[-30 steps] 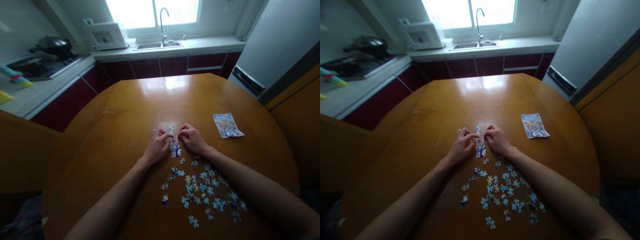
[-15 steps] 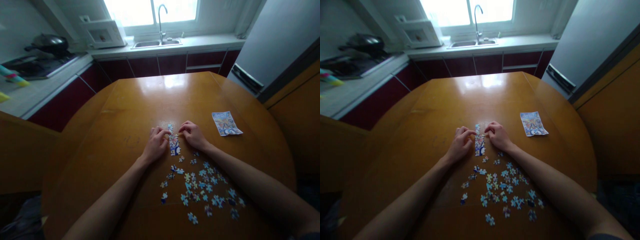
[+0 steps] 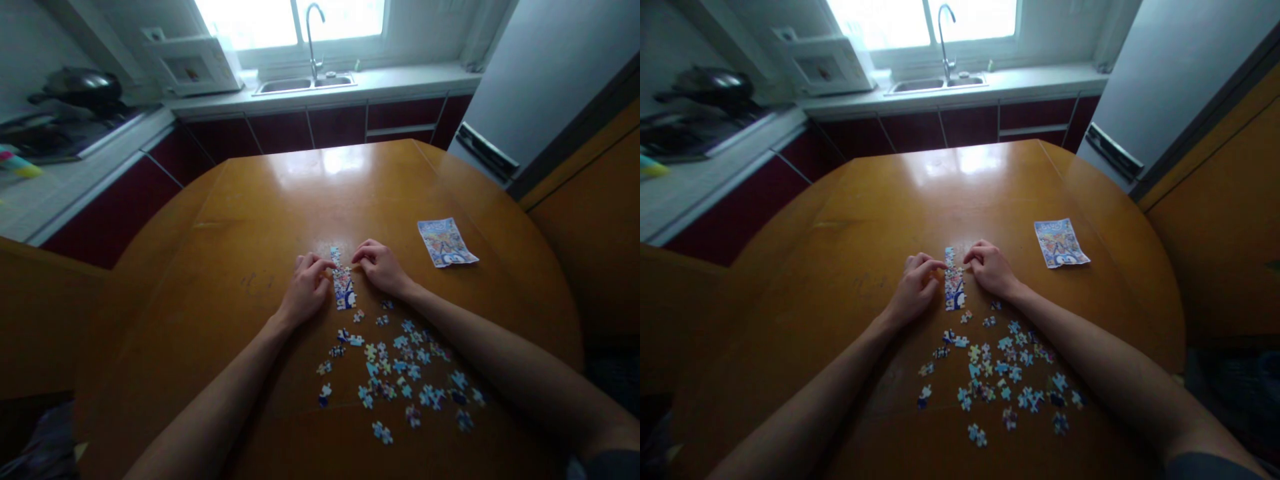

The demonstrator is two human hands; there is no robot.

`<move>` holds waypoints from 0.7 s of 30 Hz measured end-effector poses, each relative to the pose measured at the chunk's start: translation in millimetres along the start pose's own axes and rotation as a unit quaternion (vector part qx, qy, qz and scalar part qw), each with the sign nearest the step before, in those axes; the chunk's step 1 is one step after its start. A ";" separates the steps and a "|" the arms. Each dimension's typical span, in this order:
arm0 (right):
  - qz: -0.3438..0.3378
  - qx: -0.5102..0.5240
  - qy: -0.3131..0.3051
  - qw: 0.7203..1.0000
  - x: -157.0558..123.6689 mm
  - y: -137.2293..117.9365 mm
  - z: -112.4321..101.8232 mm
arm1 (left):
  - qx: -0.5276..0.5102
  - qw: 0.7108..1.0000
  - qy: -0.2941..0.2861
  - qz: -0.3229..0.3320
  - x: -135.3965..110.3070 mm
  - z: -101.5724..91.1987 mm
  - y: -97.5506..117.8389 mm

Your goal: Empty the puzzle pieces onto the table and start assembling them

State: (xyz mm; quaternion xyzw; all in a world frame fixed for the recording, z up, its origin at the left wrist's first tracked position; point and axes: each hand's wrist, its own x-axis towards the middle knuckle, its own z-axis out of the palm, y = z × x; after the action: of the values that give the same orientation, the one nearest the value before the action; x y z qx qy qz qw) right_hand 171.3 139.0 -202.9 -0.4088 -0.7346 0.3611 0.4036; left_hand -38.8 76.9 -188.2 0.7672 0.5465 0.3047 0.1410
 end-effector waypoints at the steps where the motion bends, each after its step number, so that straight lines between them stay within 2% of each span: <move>1: 0.002 -0.001 -0.001 1.000 0.0 -0.6 0.0 | 0.001 1.000 -0.001 0.000 0.0 0.0 -0.2; 21: 0.006 -0.006 -0.003 1.000 1.2 2.0 0.7 | 0.002 1.000 -0.003 0.004 0.7 1.0 -2.4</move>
State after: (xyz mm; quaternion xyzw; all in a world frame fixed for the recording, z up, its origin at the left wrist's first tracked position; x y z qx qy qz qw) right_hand 170.9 140.8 -204.6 -0.4145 -0.7356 0.3599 0.3970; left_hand -39.9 78.6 -190.0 0.7705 0.5437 0.3020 0.1396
